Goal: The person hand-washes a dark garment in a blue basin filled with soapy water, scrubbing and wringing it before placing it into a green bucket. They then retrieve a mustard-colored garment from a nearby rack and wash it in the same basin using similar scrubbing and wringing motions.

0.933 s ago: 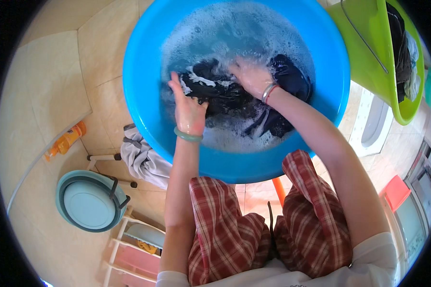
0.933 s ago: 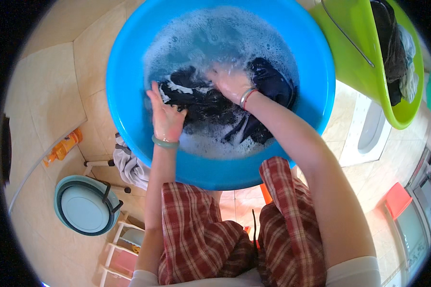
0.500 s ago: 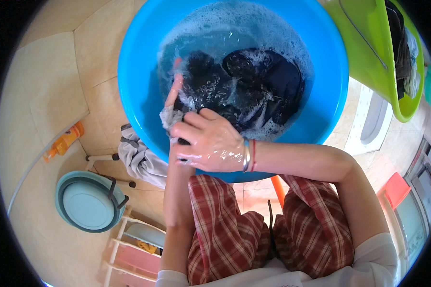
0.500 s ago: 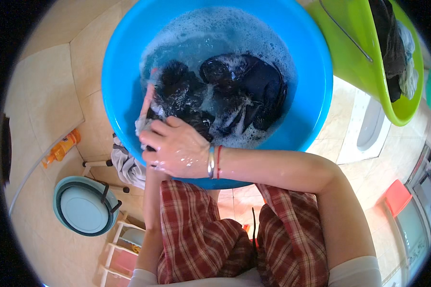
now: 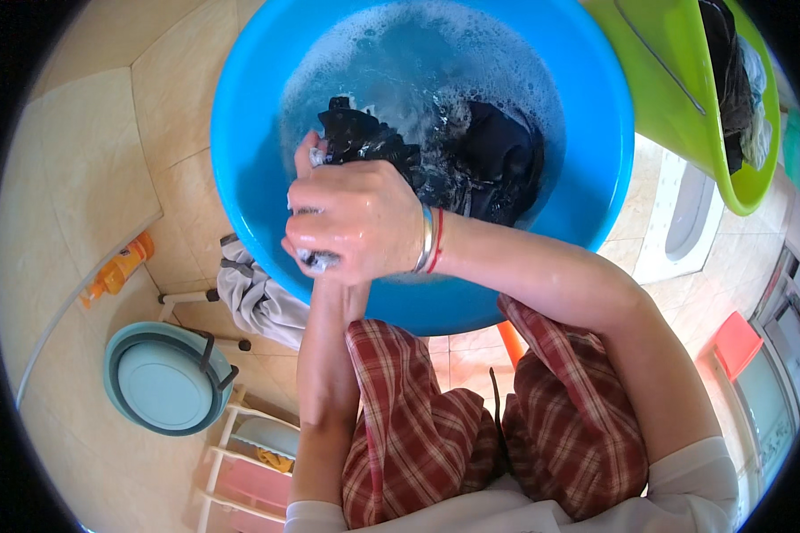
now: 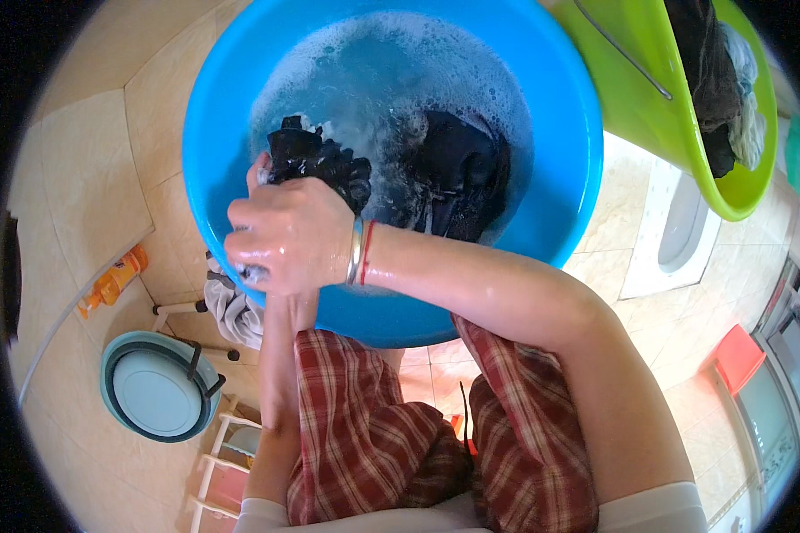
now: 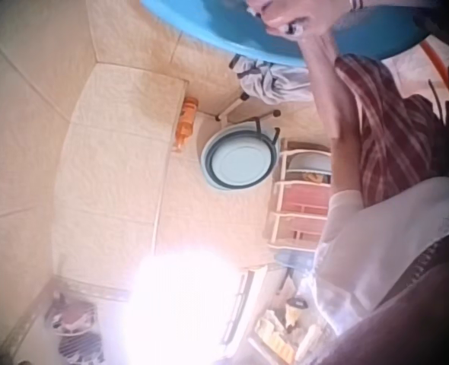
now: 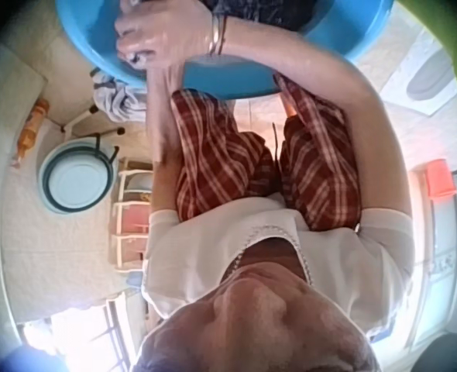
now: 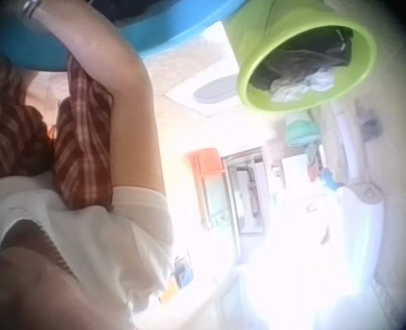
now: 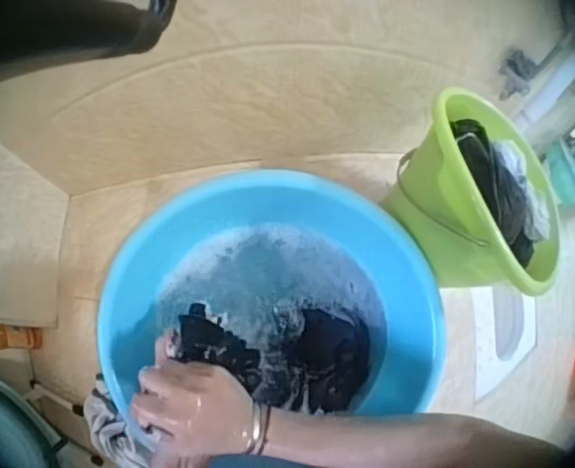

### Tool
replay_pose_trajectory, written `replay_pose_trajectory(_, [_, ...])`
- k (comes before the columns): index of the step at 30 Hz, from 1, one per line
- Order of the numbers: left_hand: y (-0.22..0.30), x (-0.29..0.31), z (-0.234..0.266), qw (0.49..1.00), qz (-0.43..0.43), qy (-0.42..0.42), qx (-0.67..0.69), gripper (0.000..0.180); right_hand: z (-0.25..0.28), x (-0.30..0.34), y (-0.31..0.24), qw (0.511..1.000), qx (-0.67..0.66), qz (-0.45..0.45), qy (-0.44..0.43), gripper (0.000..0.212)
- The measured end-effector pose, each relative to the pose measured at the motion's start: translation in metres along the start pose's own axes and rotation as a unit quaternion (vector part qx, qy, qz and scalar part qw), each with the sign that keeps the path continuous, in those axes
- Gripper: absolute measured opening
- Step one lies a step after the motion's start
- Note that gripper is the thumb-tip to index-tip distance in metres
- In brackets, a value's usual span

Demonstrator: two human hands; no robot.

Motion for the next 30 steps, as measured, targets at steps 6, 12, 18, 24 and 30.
replay_pose_trajectory(6, [-0.010,0.015,-0.021,0.997,-0.002,0.074,-0.028,0.028,0.043,0.032,0.105,0.970,0.202,-0.130,-0.034,0.008])
replay_pose_trajectory(12, [-0.001,-0.002,-0.018,0.998,-0.035,0.012,-0.047,0.050,0.069,0.062,0.162,0.915,0.222,-0.335,-0.027,0.040])
replay_pose_trajectory(18, [0.011,-0.009,0.007,0.993,-0.020,0.005,-0.114,0.079,0.052,0.090,0.151,0.889,0.319,-0.268,-0.189,0.057])
replay_pose_trajectory(24, [-0.014,-0.010,-0.010,0.984,0.015,0.015,-0.177,0.073,0.054,0.106,0.177,0.854,0.284,-0.422,-0.111,0.030])
replay_pose_trajectory(30, [-0.009,-0.031,0.022,0.981,0.075,-0.175,0.042,0.059,0.011,0.038,0.039,0.977,0.081,-0.170,-0.099,0.018])
Point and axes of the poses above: each hand's wrist, its own x-axis away from the middle knuckle, its own z-axis out of the back of the hand, y = z × x, the point moved 5 cm from there along -x, towards the middle knuckle, and after that the axes turned 9 degrees about -x, right-handed, at the moved point
